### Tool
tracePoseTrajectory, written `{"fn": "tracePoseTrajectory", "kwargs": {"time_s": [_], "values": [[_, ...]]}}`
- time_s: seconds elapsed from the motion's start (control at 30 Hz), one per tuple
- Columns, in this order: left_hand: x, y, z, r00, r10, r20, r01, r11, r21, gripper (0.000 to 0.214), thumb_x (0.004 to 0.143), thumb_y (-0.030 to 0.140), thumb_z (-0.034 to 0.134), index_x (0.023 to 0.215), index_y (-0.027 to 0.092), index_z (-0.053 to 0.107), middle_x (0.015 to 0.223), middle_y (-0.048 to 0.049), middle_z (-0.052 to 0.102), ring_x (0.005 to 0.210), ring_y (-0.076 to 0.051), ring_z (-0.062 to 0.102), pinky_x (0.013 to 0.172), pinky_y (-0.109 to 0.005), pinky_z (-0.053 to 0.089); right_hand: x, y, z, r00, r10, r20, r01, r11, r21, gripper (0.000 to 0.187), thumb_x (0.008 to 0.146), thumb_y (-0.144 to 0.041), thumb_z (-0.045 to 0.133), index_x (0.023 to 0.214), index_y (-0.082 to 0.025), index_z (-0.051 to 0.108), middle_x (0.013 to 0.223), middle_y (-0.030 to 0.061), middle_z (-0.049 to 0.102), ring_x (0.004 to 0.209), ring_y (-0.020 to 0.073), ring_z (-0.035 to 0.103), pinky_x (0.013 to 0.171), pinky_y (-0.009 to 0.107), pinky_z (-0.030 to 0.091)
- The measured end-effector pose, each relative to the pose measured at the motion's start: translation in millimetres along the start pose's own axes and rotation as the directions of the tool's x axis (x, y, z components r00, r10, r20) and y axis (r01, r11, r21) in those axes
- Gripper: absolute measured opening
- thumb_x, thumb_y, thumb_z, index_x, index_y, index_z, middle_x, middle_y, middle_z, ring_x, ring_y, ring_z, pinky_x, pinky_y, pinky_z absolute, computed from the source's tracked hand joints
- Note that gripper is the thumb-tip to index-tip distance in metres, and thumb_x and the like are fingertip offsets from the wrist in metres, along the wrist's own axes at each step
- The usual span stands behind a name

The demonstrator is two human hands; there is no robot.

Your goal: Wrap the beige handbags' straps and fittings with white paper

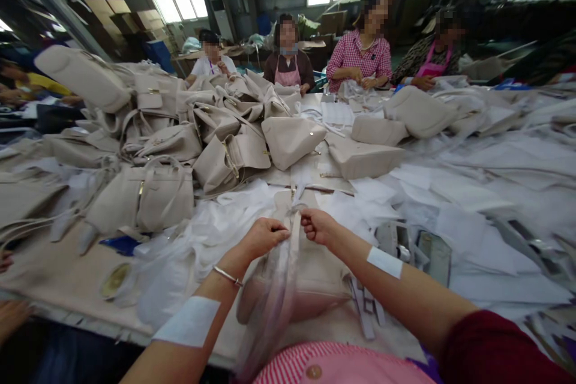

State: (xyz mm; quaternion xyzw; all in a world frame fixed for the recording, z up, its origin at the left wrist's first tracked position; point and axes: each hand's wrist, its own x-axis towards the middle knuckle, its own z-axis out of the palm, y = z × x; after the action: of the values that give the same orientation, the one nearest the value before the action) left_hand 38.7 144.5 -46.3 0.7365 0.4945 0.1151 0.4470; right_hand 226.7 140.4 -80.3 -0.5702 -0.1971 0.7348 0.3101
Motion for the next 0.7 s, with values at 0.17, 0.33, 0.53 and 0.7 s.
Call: {"fn": "tracePoseTrajectory", "kwargs": {"time_s": [0.17, 0.33, 0.53, 0.7], "values": [[15, -14, 13.4, 0.996, -0.053, -0.073, 0.057, 0.997, 0.056, 0.031, 0.074, 0.038, 0.057, 0.073, 0.013, 0.074, 0.062, -0.0008, 0.064, 0.062, -0.015, 0.052, 0.058, -0.025, 0.034, 1, 27, 7, 1.0, -0.002, -0.018, -0.001, 0.987, -0.163, 0.019, 0.078, -0.023, 0.053, 0.063, -0.019, 0.042, 0.046, -0.0087, 0.035, 0.033, 0.0033, 0.021, 0.033, 0.017, 0.011], [18, -14, 16.8, 0.998, -0.036, -0.061, 0.041, 0.997, 0.069, 0.029, 0.074, 0.036, 0.056, 0.074, 0.013, 0.074, 0.064, -0.0015, 0.065, 0.065, -0.015, 0.053, 0.061, -0.026, 0.035, -2, 18, -6, 0.999, 0.002, -0.039, -0.017, 0.924, -0.381, 0.022, 0.08, -0.032, 0.055, 0.065, -0.016, 0.055, 0.044, -0.0066, 0.039, 0.032, 0.0044, 0.026, 0.032, 0.018, 0.013], [15, -8, 13.4, 0.996, -0.021, -0.09, 0.029, 0.996, 0.085, 0.025, 0.071, 0.027, 0.055, 0.07, 0.011, 0.074, 0.062, -0.0006, 0.064, 0.062, -0.014, 0.051, 0.056, -0.024, 0.033, 23, -44, 10, 0.989, -0.106, -0.105, 0.024, 0.806, -0.591, 0.02, 0.078, -0.022, 0.053, 0.059, -0.017, 0.054, 0.036, -0.0051, 0.036, 0.029, 0.0078, 0.028, 0.032, 0.02, 0.015], [26, -23, 11.8, 0.992, -0.069, -0.107, 0.08, 0.992, 0.099, 0.024, 0.068, 0.024, 0.057, 0.072, 0.011, 0.076, 0.058, 0.0008, 0.058, 0.06, -0.013, 0.048, 0.057, -0.024, 0.032, 47, -50, 21, 0.998, 0.048, -0.039, -0.062, 0.749, -0.659, 0.025, 0.067, -0.012, 0.055, 0.046, -0.018, 0.044, 0.035, -0.0061, 0.029, 0.029, 0.0068, 0.021, 0.032, 0.018, 0.015]]}}
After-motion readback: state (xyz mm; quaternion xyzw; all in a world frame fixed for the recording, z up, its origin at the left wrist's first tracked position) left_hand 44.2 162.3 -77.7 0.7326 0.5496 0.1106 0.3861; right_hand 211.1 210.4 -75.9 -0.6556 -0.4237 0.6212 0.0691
